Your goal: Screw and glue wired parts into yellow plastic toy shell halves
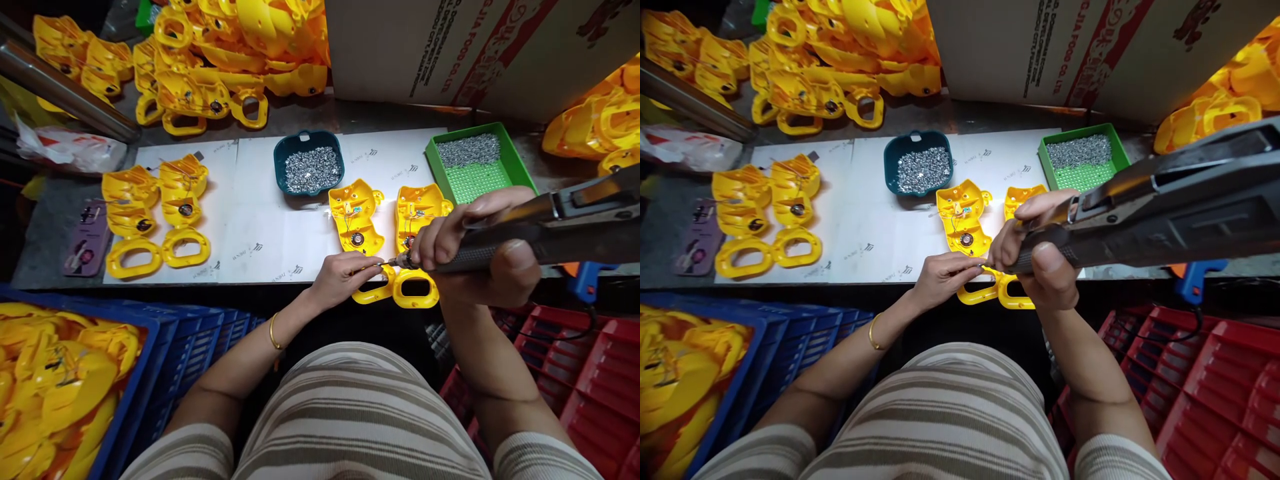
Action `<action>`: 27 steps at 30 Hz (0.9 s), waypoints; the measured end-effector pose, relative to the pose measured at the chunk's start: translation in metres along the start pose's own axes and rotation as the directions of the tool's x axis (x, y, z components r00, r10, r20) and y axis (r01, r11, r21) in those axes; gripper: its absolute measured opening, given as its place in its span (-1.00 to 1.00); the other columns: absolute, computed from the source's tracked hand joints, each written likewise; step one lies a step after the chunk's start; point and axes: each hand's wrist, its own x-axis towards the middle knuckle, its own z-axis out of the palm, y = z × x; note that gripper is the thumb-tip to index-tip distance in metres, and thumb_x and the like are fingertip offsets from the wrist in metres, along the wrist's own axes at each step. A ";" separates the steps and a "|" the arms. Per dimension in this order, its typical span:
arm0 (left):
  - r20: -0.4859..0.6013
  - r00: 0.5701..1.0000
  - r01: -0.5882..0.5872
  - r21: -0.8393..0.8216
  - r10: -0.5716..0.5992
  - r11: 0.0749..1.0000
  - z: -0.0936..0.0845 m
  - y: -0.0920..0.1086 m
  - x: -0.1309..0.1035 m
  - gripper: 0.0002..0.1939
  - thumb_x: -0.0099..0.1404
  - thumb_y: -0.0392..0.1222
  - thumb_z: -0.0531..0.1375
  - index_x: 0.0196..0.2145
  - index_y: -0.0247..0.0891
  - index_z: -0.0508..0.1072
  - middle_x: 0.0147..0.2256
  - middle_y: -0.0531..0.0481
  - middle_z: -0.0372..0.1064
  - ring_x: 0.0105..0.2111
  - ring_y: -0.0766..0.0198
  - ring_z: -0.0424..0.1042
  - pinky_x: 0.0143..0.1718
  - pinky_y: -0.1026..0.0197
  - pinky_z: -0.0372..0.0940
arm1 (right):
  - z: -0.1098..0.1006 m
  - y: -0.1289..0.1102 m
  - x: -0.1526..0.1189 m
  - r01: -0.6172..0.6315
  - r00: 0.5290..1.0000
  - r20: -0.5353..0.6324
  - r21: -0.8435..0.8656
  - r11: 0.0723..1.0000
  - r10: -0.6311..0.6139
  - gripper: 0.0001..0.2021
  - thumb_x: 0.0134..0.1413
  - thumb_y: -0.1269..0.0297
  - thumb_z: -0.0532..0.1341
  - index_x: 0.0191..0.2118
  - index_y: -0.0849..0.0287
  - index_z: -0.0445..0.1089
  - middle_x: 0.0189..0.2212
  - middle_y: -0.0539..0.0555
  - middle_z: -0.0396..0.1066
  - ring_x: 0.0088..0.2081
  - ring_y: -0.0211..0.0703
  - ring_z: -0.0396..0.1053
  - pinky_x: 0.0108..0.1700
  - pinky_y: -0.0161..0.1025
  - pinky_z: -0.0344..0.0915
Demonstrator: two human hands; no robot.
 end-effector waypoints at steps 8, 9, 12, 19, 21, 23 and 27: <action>0.060 0.998 0.002 0.079 -0.006 0.997 -0.006 0.011 0.003 -0.88 0.33 -0.27 0.22 -0.25 -0.34 0.57 -0.36 -0.08 0.57 -0.41 0.33 0.52 -0.37 0.34 0.36 | -0.002 0.001 -0.001 -0.037 0.998 0.042 -0.008 0.999 0.037 -0.83 0.08 0.07 0.23 -0.30 0.01 0.29 -0.70 -0.15 0.17 -0.75 -0.28 0.11 -0.70 -0.28 0.18; 0.073 0.997 -0.017 0.101 0.010 0.995 -0.007 0.013 0.004 -0.87 0.34 -0.28 0.21 -0.26 -0.35 0.56 -0.36 -0.08 0.57 -0.40 0.31 0.52 -0.36 0.33 0.36 | -0.001 0.001 -0.002 -0.050 0.997 0.055 -0.011 0.999 0.051 -0.82 0.08 0.06 0.23 -0.31 0.01 0.29 -0.71 -0.15 0.17 -0.75 -0.28 0.12 -0.70 -0.28 0.18; 0.104 0.994 -0.056 0.135 0.042 0.989 -0.010 0.015 0.005 -0.86 0.35 -0.29 0.19 -0.26 -0.34 0.55 -0.37 -0.07 0.56 -0.40 0.31 0.52 -0.36 0.33 0.35 | 0.000 0.004 -0.003 -0.062 0.994 0.088 0.019 0.998 0.060 -0.82 0.07 0.06 0.24 -0.30 0.01 0.31 -0.71 -0.15 0.18 -0.74 -0.28 0.14 -0.70 -0.29 0.19; -0.029 0.999 0.026 0.316 -0.018 0.949 -0.012 0.014 -0.002 -0.70 0.30 -0.06 0.26 -0.12 -0.31 0.54 -0.31 -0.10 0.54 -0.32 0.25 0.49 -0.27 0.25 0.36 | 0.001 0.009 0.004 0.014 0.998 0.055 0.018 1.000 -0.015 -0.79 0.04 0.00 0.26 -0.30 0.00 0.39 -0.74 -0.14 0.16 -0.78 -0.25 0.09 -0.79 -0.26 0.11; -0.070 0.997 0.008 0.456 0.027 0.890 -0.010 0.015 -0.010 -0.61 0.27 0.04 0.27 -0.07 -0.29 0.52 -0.23 -0.16 0.53 -0.21 0.14 0.46 -0.17 0.15 0.34 | -0.001 0.011 0.009 0.032 0.999 0.023 -0.016 0.999 -0.032 -0.80 0.01 0.01 0.27 -0.32 -0.01 0.39 -0.74 -0.14 0.17 -0.78 -0.25 0.10 -0.78 -0.25 0.11; 0.014 0.996 -0.080 0.539 0.086 0.838 -0.005 0.017 -0.018 -0.53 0.25 0.11 0.27 -0.01 -0.27 0.50 -0.06 -0.23 0.48 -0.04 0.02 0.39 -0.02 0.04 0.27 | -0.004 0.016 0.014 0.042 0.999 0.006 -0.043 0.998 -0.042 -0.79 -0.02 0.00 0.28 -0.33 -0.03 0.38 -0.74 -0.14 0.17 -0.78 -0.26 0.10 -0.77 -0.25 0.09; 0.239 0.967 -0.210 0.563 0.086 0.799 0.005 0.020 -0.030 -0.37 0.21 0.23 0.24 0.13 -0.18 0.40 0.20 -0.20 0.28 0.19 -0.09 0.18 0.18 -0.10 0.00 | -0.007 0.038 0.020 0.040 0.999 0.009 -0.088 0.995 -0.040 -0.73 -0.06 -0.08 0.29 -0.32 -0.07 0.33 -0.76 -0.17 0.17 -0.79 -0.24 0.07 -0.75 -0.23 0.07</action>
